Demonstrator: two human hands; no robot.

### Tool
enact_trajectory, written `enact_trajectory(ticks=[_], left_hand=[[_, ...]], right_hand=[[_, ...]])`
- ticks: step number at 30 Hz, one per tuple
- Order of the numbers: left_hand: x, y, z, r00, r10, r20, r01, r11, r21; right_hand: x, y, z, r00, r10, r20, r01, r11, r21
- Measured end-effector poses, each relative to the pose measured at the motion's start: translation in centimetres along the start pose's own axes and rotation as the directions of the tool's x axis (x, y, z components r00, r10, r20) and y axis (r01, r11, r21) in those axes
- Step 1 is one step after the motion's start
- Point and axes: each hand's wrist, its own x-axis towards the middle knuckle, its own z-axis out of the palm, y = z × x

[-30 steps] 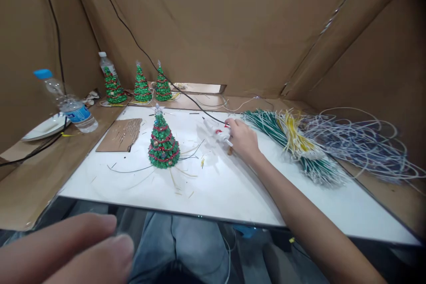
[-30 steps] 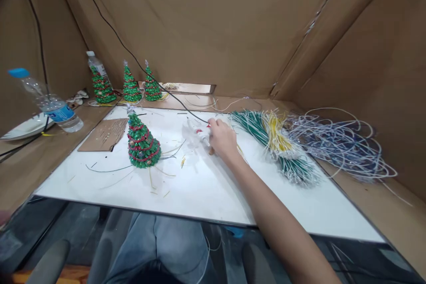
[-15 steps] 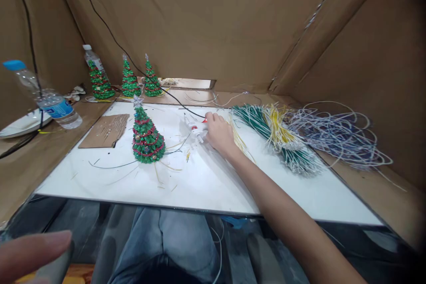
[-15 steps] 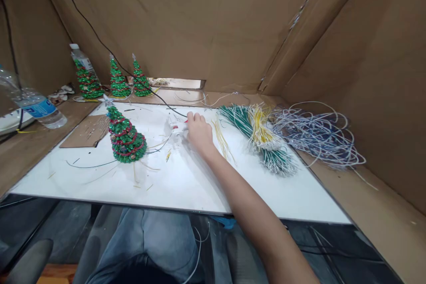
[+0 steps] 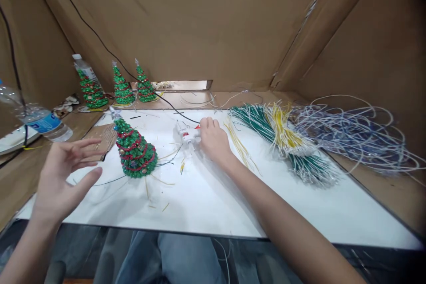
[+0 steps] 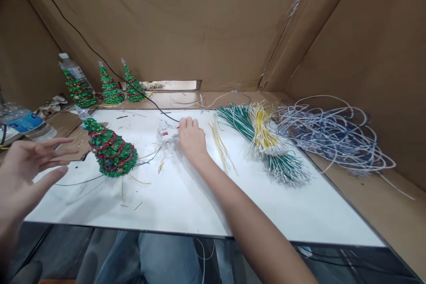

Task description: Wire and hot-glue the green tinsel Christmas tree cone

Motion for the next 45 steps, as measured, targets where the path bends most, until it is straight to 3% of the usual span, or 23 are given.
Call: enact_trajectory(ticks=[2, 4, 7, 10, 14, 23, 28, 33, 36, 39, 45], left_hand=[[1.5, -0.6, 1.1, 0.996, -0.078, 0.042, 0.085, 0.980, -0.178], [2.3, -1.6, 1.7, 0.983, -0.083, 0.167, 0.123, 0.960, -0.252], [3.0, -2.7, 2.2, 0.949, -0.056, 0.311, 0.127, 0.969, -0.214], [3.5, -2.8, 2.7, 0.928, -0.047, 0.370, 0.121, 0.977, -0.178], [4.1, -2.3, 3.3, 0.929, -0.085, 0.359, 0.127, 0.987, -0.094], [4.5, -2.7, 3.5, 0.939, -0.011, 0.343, 0.042, 0.996, -0.085], [4.5, -2.7, 3.8, 0.938, 0.013, 0.345, 0.025, 0.994, -0.105], [4.3, -3.4, 4.1, 0.952, -0.004, 0.306, 0.039, 0.993, -0.108], [4.1, -3.8, 4.4, 0.956, -0.018, 0.293, 0.063, 0.987, -0.146], [4.0, -4.0, 4.5, 0.956, 0.016, 0.293, 0.039, 0.983, -0.181], [4.1, -3.8, 4.5, 0.956, 0.085, 0.279, -0.026, 0.978, -0.207]], right_hand=[[0.1, 0.0, 0.3, 1.000, -0.001, 0.000, 0.001, 1.000, 0.008], [0.1, 0.0, 0.5, 1.000, -0.004, -0.002, 0.004, 1.000, 0.018], [0.0, 0.0, 0.7, 1.000, -0.007, -0.006, 0.007, 0.999, 0.035], [0.0, 0.1, 0.7, 1.000, -0.004, -0.010, 0.004, 0.998, 0.062], [-0.1, 0.2, 0.6, 1.000, -0.010, -0.016, 0.011, 0.994, 0.113], [0.1, 0.4, 1.2, 0.995, -0.086, -0.039, 0.093, 0.967, 0.239], [-0.4, -0.3, 0.8, 0.963, -0.179, -0.200, 0.246, 0.887, 0.391], [-1.9, -2.9, -0.6, 0.915, -0.192, -0.354, 0.383, 0.688, 0.616], [-2.5, -5.1, -1.8, 0.857, -0.247, -0.453, 0.497, 0.628, 0.598], [-2.6, -7.3, -2.4, 0.802, -0.344, -0.488, 0.585, 0.615, 0.529], [-2.7, -9.5, -2.1, 0.826, -0.374, -0.421, 0.544, 0.722, 0.427]])
